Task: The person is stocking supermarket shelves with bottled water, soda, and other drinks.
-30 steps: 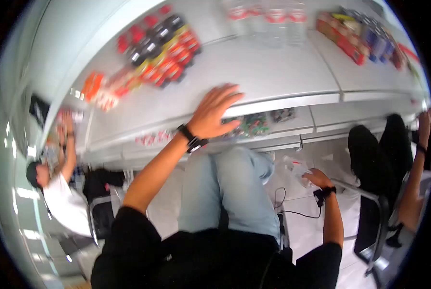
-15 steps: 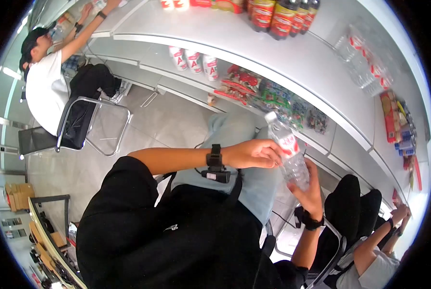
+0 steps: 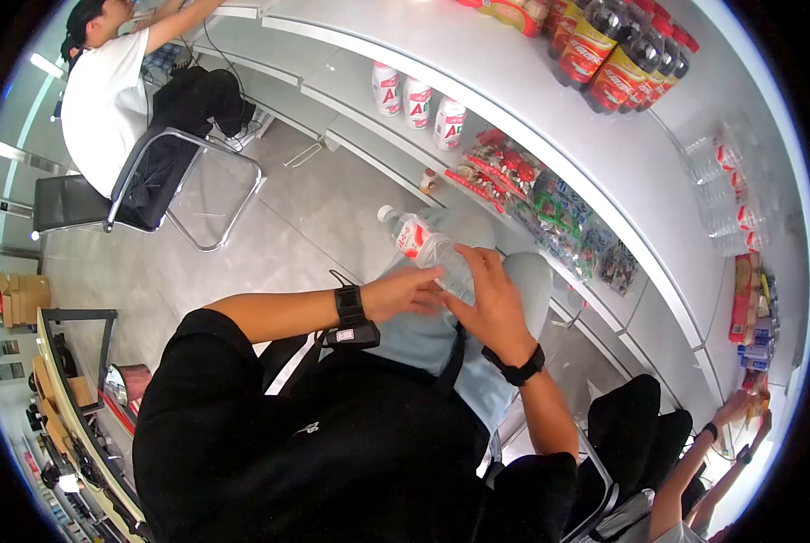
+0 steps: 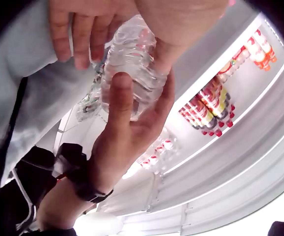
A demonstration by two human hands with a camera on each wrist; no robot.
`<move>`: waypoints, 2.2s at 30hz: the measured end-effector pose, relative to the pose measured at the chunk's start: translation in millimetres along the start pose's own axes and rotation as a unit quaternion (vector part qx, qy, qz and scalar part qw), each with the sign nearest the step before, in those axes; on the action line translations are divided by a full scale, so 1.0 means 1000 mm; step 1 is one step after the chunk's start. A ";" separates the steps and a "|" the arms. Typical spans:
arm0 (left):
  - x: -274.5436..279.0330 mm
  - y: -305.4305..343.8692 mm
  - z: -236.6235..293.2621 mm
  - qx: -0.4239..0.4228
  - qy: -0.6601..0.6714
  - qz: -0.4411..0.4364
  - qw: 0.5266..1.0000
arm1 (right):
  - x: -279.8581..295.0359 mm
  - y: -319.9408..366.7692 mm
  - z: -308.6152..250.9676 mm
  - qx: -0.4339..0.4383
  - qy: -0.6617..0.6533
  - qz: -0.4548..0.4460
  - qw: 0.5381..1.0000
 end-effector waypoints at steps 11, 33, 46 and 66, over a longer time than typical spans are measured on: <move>-0.021 -0.022 0.078 -0.172 -0.210 -0.065 0.960 | -0.026 0.034 0.078 -0.219 -0.280 -0.103 0.929; 0.146 -0.240 0.263 -0.395 -0.427 0.373 0.723 | 0.009 0.109 0.108 -0.332 -0.386 -0.094 0.856; 0.152 -0.279 0.280 -0.388 -0.435 0.241 0.776 | 0.000 0.110 0.114 -0.338 -0.401 -0.108 0.845; 0.207 -0.202 0.325 -0.401 -0.495 0.359 0.682 | -0.014 0.107 0.096 -0.333 -0.412 -0.143 0.836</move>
Point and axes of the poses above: each hand's wrist, its own y-axis away from the middle knuckle, its own x-axis out of the back of the hand, z = x × y, the point moved 9 cm from there along -y, towards the middle knuckle, and after that the axes turned 9 degrees about y, right-handed, at the moved point
